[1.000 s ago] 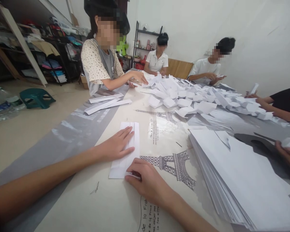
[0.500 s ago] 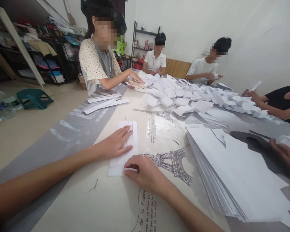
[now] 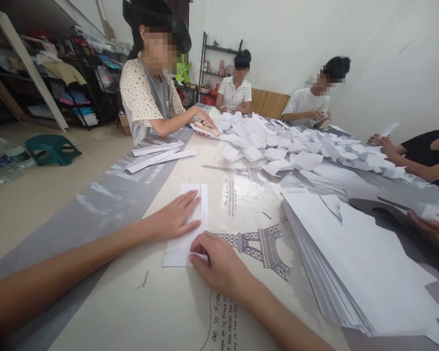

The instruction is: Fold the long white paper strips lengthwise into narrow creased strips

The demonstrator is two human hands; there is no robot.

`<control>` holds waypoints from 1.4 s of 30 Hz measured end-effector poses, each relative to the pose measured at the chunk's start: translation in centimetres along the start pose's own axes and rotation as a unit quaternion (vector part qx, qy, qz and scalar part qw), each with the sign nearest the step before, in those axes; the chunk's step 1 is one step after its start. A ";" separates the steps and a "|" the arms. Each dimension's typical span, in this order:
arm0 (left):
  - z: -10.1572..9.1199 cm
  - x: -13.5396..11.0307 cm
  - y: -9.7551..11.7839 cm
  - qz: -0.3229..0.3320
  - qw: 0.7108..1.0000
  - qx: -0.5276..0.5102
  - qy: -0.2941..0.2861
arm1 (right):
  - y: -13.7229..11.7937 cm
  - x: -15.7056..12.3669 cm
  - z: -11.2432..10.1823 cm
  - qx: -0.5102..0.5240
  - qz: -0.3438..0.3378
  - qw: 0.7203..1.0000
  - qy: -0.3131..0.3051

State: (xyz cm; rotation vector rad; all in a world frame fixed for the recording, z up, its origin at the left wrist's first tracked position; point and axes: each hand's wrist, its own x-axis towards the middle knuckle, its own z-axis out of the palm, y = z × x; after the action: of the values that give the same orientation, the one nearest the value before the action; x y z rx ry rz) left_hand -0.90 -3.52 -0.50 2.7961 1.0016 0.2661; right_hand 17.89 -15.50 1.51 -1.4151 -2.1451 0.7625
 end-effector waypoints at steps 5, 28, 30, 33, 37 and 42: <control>-0.2 0.0 0.1 -0.001 1.000 0.001 -0.011 | 0.2 -0.2 0.7 -0.030 -0.045 0.998 0.028; -0.1 0.1 0.1 -0.007 1.000 -0.010 -0.013 | 0.5 -1.0 -0.3 0.048 -0.011 0.998 -0.033; -0.2 0.0 0.1 -0.007 1.000 -0.014 -0.012 | 0.5 -0.9 -0.1 0.038 -0.020 0.998 -0.034; -0.3 0.0 0.1 -0.005 1.000 -0.012 -0.013 | 0.6 -0.8 0.1 0.029 -0.053 0.997 -0.041; -0.3 0.1 0.1 -0.009 1.000 -0.004 -0.018 | 0.9 -0.8 0.3 0.034 -0.071 0.996 -0.034; -0.1 0.1 0.0 -0.002 1.000 -0.006 -0.011 | 0.9 -0.9 0.4 0.019 -0.072 0.996 -0.041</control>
State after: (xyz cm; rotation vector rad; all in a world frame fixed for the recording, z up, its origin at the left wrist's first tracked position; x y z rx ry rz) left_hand -0.86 -3.45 -0.38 2.7807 0.9962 0.2383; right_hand 18.56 -16.09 0.54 -1.2136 -2.2547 0.8146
